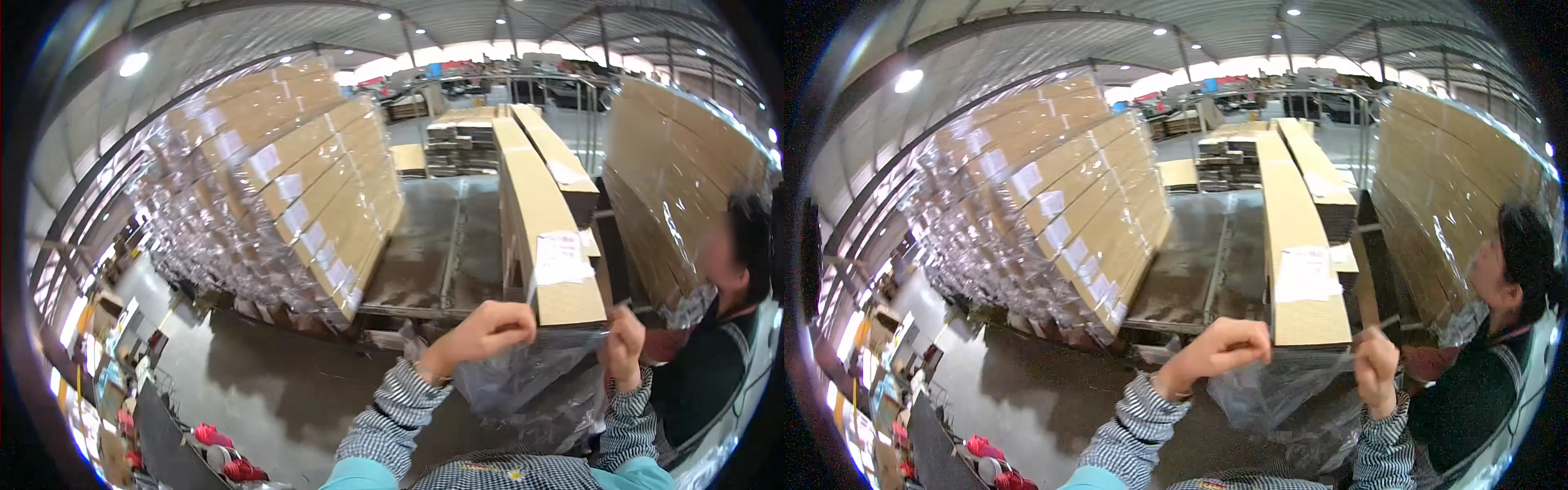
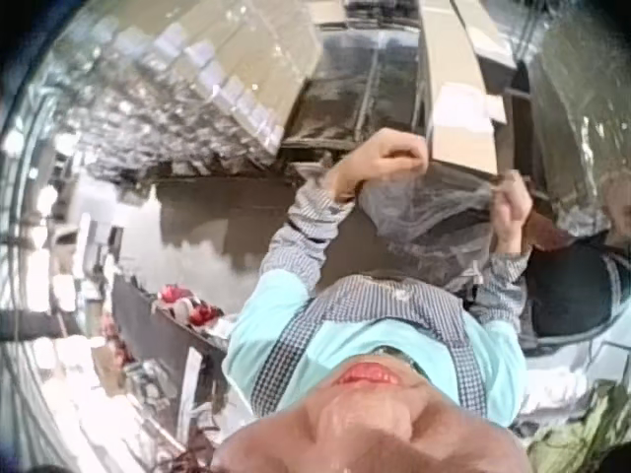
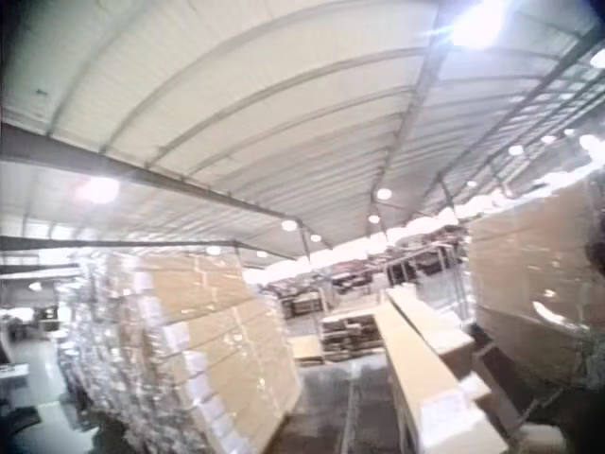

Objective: Placing long rectangular materials into plastic sleeves and stacking them on a table in a manufacturing facility.

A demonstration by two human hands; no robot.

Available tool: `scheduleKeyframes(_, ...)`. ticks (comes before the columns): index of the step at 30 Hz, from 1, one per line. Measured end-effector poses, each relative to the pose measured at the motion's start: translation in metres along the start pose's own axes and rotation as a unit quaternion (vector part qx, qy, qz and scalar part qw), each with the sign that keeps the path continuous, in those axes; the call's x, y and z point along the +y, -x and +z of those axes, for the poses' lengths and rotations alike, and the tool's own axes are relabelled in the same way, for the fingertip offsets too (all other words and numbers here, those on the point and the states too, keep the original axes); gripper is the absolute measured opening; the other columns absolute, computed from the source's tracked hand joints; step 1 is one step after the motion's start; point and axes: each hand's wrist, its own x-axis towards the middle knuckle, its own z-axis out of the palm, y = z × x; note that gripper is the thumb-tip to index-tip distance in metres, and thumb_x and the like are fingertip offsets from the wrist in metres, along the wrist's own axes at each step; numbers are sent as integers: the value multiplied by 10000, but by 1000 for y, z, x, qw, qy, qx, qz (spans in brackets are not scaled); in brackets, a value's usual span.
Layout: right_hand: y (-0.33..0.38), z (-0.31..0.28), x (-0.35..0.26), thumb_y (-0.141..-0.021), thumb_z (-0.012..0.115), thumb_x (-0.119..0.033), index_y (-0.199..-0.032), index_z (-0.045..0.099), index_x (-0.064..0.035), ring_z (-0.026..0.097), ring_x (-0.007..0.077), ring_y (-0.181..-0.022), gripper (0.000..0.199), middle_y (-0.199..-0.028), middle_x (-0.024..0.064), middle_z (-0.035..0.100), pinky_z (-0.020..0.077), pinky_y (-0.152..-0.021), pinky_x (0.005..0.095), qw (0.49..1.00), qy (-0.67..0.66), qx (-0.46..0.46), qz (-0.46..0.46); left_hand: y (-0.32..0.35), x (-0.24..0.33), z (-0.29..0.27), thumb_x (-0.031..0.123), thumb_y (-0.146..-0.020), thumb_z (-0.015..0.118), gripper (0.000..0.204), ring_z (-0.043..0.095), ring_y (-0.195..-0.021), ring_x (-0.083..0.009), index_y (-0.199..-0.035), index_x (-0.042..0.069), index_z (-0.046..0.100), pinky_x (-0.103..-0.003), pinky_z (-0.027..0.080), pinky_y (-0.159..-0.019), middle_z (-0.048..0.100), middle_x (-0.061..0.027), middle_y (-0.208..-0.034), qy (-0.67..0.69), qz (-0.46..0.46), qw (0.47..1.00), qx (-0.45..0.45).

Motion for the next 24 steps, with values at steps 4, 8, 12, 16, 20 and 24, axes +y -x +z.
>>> scheduleKeyframes(4, -38, 28, -4, -960, 500, -87, -834, 497, -30, 464, 102, -804, 138, -837, 8, 484, 381, -730, 252, 946, -260, 80, 177, 2, -22, 0, 94, -981, 586, 110, 543, -709, -99, -902, 41, 641, -249, 429, -627, 615, 21, -804, 278, -171, 939, 114)
scheduleKeyframes(8, -23, 22, 18, -1019, 552, -103, -949, 594, -22, 505, 68, -838, 116, -919, -15, 571, 414, -764, 219, 911, -219, 4, 351, 13, -38, -1, 126, -998, 593, 123, 574, -812, -86, -931, 41, 652, -258, 463, -712, 669, 0, -888, 103, -280, 954, 38)
scheduleKeyframes(12, -49, 55, 42, -1041, 519, -99, -994, 585, -3, 522, 103, -807, 126, -857, 33, 563, 447, -727, 258, 965, -43, 90, 244, -5, -60, 3, 112, -996, 564, 140, 626, -830, -311, -961, -17, 606, -379, 481, -731, 664, -176, -938, -200, -145, 924, 291)
scheduleKeyframes(16, -41, 52, 32, -1045, 505, -80, -1000, 547, -9, 529, 113, -782, 94, -844, 52, 566, 452, -713, 259, 977, 27, 127, 168, -17, -21, 23, 193, -1038, 527, 241, 529, -693, -146, -918, -16, 539, -329, 446, -613, 545, -128, -768, -191, -162, 905, 344)
scheduleKeyframes(20, -29, 46, 16, -1016, 530, -52, -987, 533, 10, 537, 160, -741, 68, -850, 137, 556, 455, -672, 284, 974, 14, 10, 227, 14, -14, 15, 112, -1021, 552, 170, 504, -692, -104, -891, 4, 560, -280, 418, -601, 549, -85, -774, -186, -75, 928, 314)
scheduleKeyframes(24, -24, 31, 9, -1063, 493, -216, -943, 552, 3, 513, 112, -670, 257, -745, 37, 556, 436, -598, 256, 923, -96, -25, 372, 11, -33, 28, 188, -1070, 495, 270, 448, -547, -105, -841, 60, 557, -218, 348, -528, 529, -4, -669, -14, -156, 926, 345)
